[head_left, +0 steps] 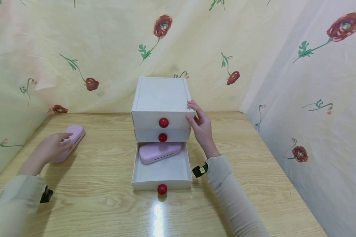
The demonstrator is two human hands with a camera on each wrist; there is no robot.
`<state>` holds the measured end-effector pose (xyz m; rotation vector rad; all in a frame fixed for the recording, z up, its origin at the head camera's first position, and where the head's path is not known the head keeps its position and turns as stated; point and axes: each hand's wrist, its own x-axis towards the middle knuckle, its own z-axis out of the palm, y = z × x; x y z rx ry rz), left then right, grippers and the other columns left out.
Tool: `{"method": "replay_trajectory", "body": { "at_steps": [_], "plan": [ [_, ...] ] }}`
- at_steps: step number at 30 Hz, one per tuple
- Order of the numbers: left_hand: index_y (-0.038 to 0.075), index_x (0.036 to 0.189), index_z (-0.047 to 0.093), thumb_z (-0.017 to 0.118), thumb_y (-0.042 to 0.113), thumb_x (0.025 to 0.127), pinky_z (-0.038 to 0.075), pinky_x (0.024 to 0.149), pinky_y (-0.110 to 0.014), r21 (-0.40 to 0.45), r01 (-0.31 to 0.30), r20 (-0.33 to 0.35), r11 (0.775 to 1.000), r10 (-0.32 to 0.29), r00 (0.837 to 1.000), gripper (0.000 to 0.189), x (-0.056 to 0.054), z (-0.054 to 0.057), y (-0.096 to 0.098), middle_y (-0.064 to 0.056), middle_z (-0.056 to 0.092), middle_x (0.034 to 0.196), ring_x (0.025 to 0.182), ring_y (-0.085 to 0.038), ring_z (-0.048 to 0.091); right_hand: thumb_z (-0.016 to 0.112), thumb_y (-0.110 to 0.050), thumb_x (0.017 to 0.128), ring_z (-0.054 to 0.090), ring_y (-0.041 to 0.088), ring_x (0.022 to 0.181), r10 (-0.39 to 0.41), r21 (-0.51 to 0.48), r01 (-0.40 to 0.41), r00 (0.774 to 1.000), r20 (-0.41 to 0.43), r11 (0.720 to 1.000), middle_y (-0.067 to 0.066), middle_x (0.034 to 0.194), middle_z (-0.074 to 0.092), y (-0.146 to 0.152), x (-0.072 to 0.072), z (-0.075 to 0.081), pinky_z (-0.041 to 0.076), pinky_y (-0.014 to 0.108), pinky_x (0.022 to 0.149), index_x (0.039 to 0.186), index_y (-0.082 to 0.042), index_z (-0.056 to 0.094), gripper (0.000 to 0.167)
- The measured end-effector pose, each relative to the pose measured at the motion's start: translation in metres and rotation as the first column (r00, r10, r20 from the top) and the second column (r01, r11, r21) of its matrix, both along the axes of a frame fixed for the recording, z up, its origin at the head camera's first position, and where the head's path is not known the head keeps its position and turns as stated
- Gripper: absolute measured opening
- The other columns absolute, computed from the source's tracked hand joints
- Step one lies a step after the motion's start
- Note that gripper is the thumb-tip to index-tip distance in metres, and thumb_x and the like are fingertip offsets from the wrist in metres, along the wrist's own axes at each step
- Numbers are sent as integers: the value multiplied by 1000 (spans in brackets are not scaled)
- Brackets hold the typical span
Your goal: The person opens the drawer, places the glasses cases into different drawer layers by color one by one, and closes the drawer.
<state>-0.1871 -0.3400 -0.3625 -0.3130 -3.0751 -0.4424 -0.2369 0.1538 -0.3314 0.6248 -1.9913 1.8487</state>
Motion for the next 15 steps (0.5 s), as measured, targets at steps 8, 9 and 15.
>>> {"method": "replay_trajectory", "body": {
  "at_steps": [8,9,15],
  "plan": [
    [-20,121,52,65,11,87,45,86,-66,-34,15,-14,999,-16,1000,47,-1,-8,-9,-45,53,116,105,-59,52,58,-6,96,32,9,145,6,-9,-6,1000,-7,1000,8,149,47,0,1,0,35,40,116,133,1,54,37],
    [-20,122,51,65,11,87,45,87,-66,-37,10,-2,999,-10,1000,49,-1,-9,-10,-45,52,118,106,-60,51,58,-7,96,32,9,145,3,-5,-3,1000,-8,1000,8,149,47,0,1,-1,35,40,116,133,0,54,38],
    [-19,128,46,67,17,86,37,94,-71,-37,-40,81,999,43,996,59,-5,-13,-18,-49,41,125,113,-62,40,59,-7,96,33,9,144,-17,8,17,1000,-18,1000,8,148,48,0,0,-1,37,41,115,132,0,54,37]
  ]
}}
